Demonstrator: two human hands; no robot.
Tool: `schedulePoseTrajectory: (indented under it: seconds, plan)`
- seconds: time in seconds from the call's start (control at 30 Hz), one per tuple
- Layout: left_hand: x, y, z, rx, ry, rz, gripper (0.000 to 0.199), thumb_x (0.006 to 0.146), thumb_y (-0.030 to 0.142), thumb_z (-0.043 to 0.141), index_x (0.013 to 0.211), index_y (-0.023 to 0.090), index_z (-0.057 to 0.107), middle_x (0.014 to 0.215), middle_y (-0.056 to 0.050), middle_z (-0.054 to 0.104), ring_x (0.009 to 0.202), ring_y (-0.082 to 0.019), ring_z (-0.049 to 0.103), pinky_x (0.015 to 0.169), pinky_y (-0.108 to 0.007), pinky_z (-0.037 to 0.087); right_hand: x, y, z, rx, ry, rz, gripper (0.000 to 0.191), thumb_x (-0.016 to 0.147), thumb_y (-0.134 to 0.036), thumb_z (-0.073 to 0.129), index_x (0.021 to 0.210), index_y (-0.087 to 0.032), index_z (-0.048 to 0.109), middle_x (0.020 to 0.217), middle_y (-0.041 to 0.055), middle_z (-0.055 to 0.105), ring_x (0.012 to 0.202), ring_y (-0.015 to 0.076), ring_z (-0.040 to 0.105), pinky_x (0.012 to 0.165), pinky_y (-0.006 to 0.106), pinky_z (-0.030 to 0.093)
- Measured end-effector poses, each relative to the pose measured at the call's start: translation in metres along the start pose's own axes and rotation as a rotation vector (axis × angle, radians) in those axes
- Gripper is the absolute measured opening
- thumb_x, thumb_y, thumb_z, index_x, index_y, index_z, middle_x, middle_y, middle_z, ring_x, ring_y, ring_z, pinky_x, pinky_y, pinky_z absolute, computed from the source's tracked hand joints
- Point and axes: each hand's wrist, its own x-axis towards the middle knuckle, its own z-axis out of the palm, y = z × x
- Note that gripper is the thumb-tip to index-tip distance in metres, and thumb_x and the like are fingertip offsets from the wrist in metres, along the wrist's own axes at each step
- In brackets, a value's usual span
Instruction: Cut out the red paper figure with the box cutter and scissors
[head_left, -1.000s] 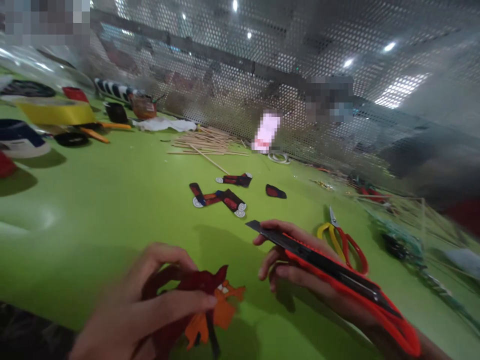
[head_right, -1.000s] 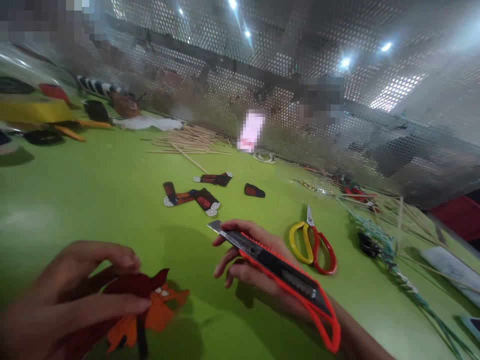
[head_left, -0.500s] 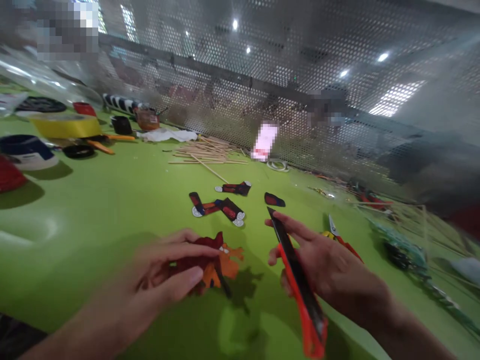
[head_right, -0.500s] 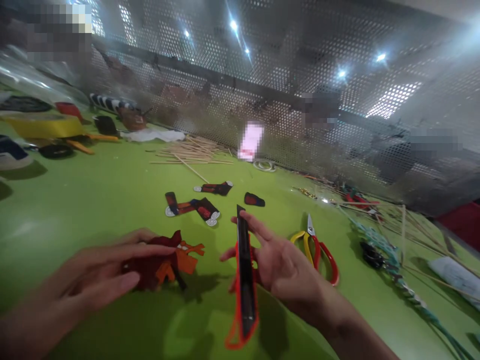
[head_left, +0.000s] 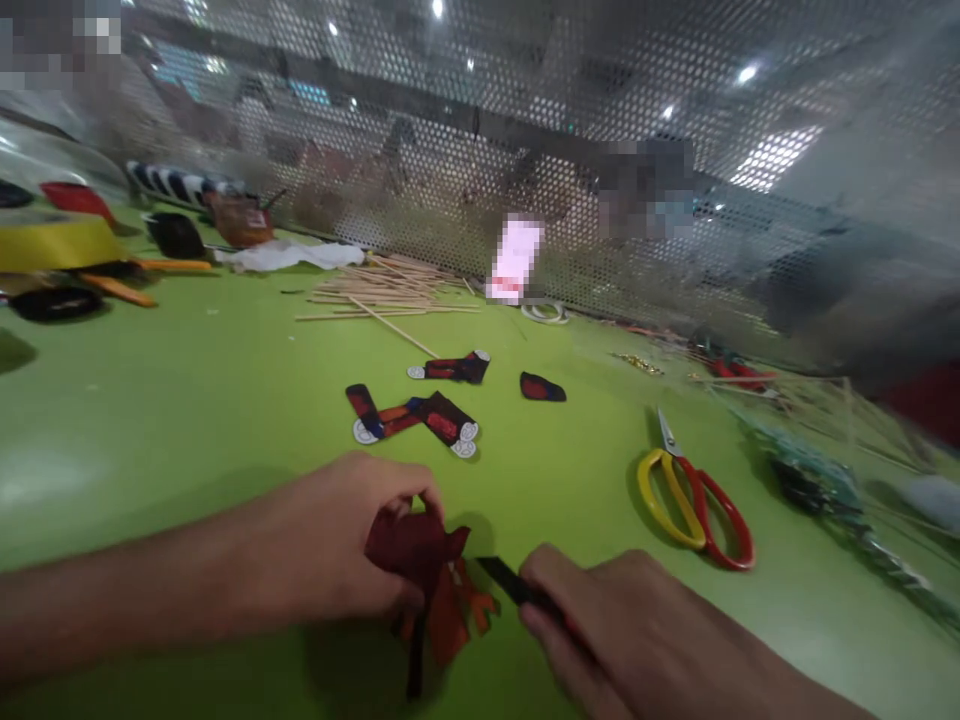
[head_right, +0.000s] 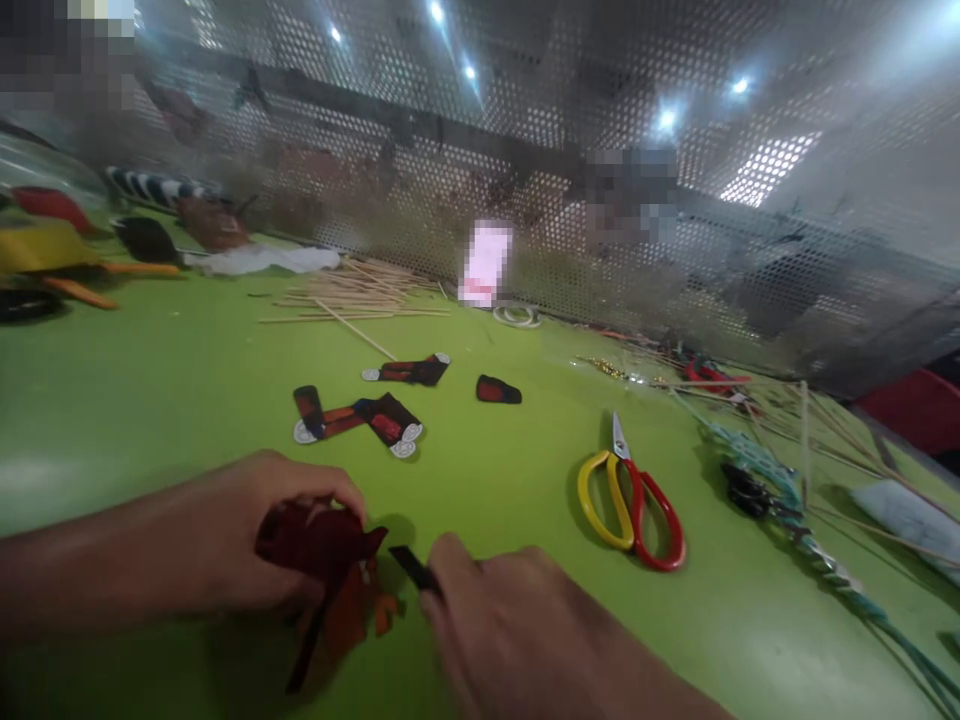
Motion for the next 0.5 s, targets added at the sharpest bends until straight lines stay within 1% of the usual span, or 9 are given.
schedulePoseTrajectory:
  seconds: [0.07, 0.17, 0.23, 0.3, 0.33, 0.4, 0.43, 0.5]
  plan:
    - [0.005, 0.0, 0.001, -0.01, -0.029, -0.032, 0.026, 0.072, 0.031, 0.078, 0.094, 0.022, 0.067, 0.079, 0.004, 0.073, 0.073, -0.018, 0.065, 0.058, -0.023, 0.043, 0.013, -0.008, -0.005, -0.061, -0.133, 0.007, 0.019, 0.085, -0.006, 0.064, 0.077, -0.022, 0.06, 0.054, -0.0086, 0.055, 0.031, 0.0068, 0.033, 0.038, 0.036, 0.003]
    - [0.011, -0.008, 0.003, 0.024, -0.044, -0.045, 0.024, 0.072, 0.035, 0.079, 0.086, 0.023, 0.063, 0.074, 0.006, 0.069, 0.066, -0.015, 0.059, 0.053, -0.022, 0.039, 0.034, -0.017, -0.012, -0.065, -0.307, 0.018, 0.013, 0.088, -0.008, 0.061, 0.087, -0.021, 0.064, 0.052, -0.0068, 0.059, 0.032, 0.0085, 0.039, 0.034, 0.034, 0.005]
    - [0.013, -0.013, 0.004, 0.058, -0.05, -0.065, 0.024, 0.071, 0.035, 0.079, 0.083, 0.023, 0.062, 0.072, 0.007, 0.066, 0.063, -0.013, 0.055, 0.051, -0.021, 0.037, 0.044, -0.02, -0.012, -0.016, -0.413, 0.082, 0.011, 0.088, -0.01, 0.06, 0.086, -0.021, 0.063, 0.05, -0.006, 0.058, 0.032, 0.0093, 0.038, 0.033, 0.032, 0.006]
    - [0.013, -0.017, 0.004, 0.067, -0.05, -0.065, 0.024, 0.07, 0.036, 0.079, 0.079, 0.023, 0.061, 0.069, 0.008, 0.063, 0.06, -0.012, 0.052, 0.048, -0.02, 0.034, 0.05, -0.021, -0.012, 0.083, -0.5, 0.166, 0.011, 0.087, -0.012, 0.062, 0.082, -0.021, 0.061, 0.049, -0.0063, 0.057, 0.033, 0.0081, 0.036, 0.033, 0.031, 0.005]
    - [0.012, -0.018, 0.004, 0.065, -0.049, -0.052, 0.023, 0.071, 0.036, 0.078, 0.076, 0.023, 0.061, 0.067, 0.008, 0.062, 0.06, -0.011, 0.05, 0.046, -0.019, 0.033, 0.051, -0.021, -0.012, 0.129, -0.532, 0.2, 0.011, 0.087, -0.012, 0.063, 0.082, -0.021, 0.061, 0.051, -0.006, 0.058, 0.033, 0.0076, 0.036, 0.033, 0.03, 0.005]
    - [0.011, -0.017, 0.004, 0.05, -0.042, 0.001, 0.019, 0.072, 0.034, 0.076, 0.072, 0.022, 0.061, 0.065, 0.009, 0.062, 0.058, -0.01, 0.05, 0.043, -0.017, 0.031, 0.052, -0.02, -0.012, 0.178, -0.552, 0.23, 0.013, 0.088, -0.012, 0.062, 0.08, -0.021, 0.059, 0.052, -0.005, 0.059, 0.035, 0.0072, 0.036, 0.034, 0.031, 0.006]
    - [0.011, -0.016, 0.004, 0.044, -0.047, 0.019, 0.015, 0.072, 0.031, 0.074, 0.071, 0.022, 0.061, 0.063, 0.009, 0.062, 0.057, -0.01, 0.051, 0.042, -0.016, 0.031, 0.052, -0.02, -0.012, 0.184, -0.547, 0.22, 0.015, 0.088, -0.011, 0.062, 0.078, -0.021, 0.057, 0.052, -0.0048, 0.058, 0.035, 0.0071, 0.035, 0.034, 0.031, 0.006]
    - [0.011, -0.012, 0.005, 0.059, -0.037, 0.01, 0.013, 0.071, 0.029, 0.071, 0.069, 0.022, 0.061, 0.061, 0.008, 0.062, 0.055, -0.01, 0.052, 0.041, -0.016, 0.031, 0.05, -0.019, -0.012, 0.19, -0.529, 0.18, 0.02, 0.088, -0.009, 0.061, 0.074, -0.021, 0.053, 0.051, -0.005, 0.055, 0.036, 0.0069, 0.034, 0.035, 0.032, 0.007]
